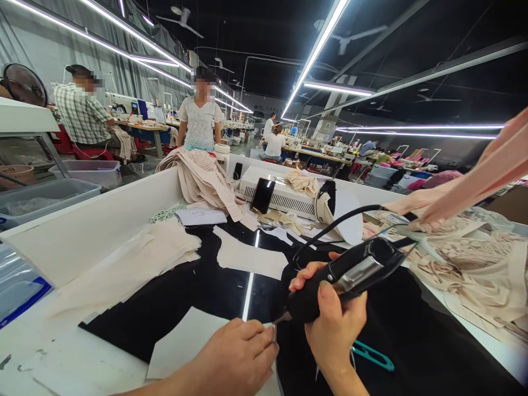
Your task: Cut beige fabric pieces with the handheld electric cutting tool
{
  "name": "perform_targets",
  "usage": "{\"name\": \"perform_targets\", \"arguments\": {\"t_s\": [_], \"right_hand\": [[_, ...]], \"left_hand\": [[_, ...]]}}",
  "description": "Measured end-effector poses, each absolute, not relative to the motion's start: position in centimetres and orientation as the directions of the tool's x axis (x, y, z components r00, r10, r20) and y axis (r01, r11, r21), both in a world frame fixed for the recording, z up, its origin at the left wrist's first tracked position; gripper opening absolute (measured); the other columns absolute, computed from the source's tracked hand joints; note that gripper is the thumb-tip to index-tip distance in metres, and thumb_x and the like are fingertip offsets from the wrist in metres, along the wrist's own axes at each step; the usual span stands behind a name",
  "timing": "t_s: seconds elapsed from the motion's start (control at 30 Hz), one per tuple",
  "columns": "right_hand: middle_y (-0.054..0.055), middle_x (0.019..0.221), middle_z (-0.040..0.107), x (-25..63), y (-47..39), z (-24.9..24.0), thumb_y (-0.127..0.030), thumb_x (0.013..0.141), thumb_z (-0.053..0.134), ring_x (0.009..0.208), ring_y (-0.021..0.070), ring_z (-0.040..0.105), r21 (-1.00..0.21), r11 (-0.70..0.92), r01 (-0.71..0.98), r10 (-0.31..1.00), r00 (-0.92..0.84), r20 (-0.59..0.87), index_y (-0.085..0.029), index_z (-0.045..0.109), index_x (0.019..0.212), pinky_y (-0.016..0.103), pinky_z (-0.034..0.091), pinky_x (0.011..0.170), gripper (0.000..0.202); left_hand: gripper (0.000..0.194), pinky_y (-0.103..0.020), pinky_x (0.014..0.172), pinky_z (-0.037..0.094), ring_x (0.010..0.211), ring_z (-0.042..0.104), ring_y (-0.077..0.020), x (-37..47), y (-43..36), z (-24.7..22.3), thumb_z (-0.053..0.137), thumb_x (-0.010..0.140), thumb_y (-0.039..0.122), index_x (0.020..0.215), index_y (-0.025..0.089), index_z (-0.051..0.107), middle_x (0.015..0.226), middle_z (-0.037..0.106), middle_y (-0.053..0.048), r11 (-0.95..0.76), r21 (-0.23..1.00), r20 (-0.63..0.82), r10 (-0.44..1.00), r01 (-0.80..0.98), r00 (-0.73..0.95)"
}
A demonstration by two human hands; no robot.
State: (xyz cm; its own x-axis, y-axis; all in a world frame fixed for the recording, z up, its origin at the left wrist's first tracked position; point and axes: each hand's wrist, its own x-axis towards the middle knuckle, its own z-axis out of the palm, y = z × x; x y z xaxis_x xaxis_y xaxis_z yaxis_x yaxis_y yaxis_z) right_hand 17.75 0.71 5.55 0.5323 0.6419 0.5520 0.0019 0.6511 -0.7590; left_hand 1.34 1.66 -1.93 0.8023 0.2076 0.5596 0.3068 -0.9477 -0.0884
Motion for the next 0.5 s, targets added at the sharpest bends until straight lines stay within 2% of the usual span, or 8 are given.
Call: {"name": "perform_targets", "arguments": {"t_s": [0.33, 0.5], "right_hand": [[-0.003, 0.083, 0.066, 17.49, 0.92, 5.68, -0.032, 0.092, 0.070, 0.062, 0.0142, 0.063, -0.777, 0.630, 0.000, 0.650, 0.546, 0.528, -0.030, 0.055, 0.122, 0.034, 0.057, 0.060, 0.033], [-0.003, 0.083, 0.065, 17.00, 0.93, 5.68, -0.034, 0.091, 0.071, 0.063, 0.0144, 0.063, -0.764, 0.644, -0.040, 0.660, 0.534, 0.529, -0.031, 0.056, 0.120, 0.033, 0.057, 0.059, 0.033]], "left_hand": [[0.013, -0.026, 0.081, 0.054, 0.093, 0.070, -0.0165, 1.49, 1.79, -2.11, 0.057, 0.105, 0.024, 0.110, 0.016, 0.067, 0.109, 0.075, -0.007, -0.950, -0.098, 0.518, 0.207, 0.298, 0.830], [0.015, -0.026, 0.072, 0.053, 0.090, 0.070, -0.0163, 1.32, 1.76, -1.39, 0.059, 0.103, 0.023, 0.112, 0.013, 0.065, 0.102, 0.075, -0.006, -0.948, -0.118, 0.525, 0.194, 0.297, 0.829]]}}
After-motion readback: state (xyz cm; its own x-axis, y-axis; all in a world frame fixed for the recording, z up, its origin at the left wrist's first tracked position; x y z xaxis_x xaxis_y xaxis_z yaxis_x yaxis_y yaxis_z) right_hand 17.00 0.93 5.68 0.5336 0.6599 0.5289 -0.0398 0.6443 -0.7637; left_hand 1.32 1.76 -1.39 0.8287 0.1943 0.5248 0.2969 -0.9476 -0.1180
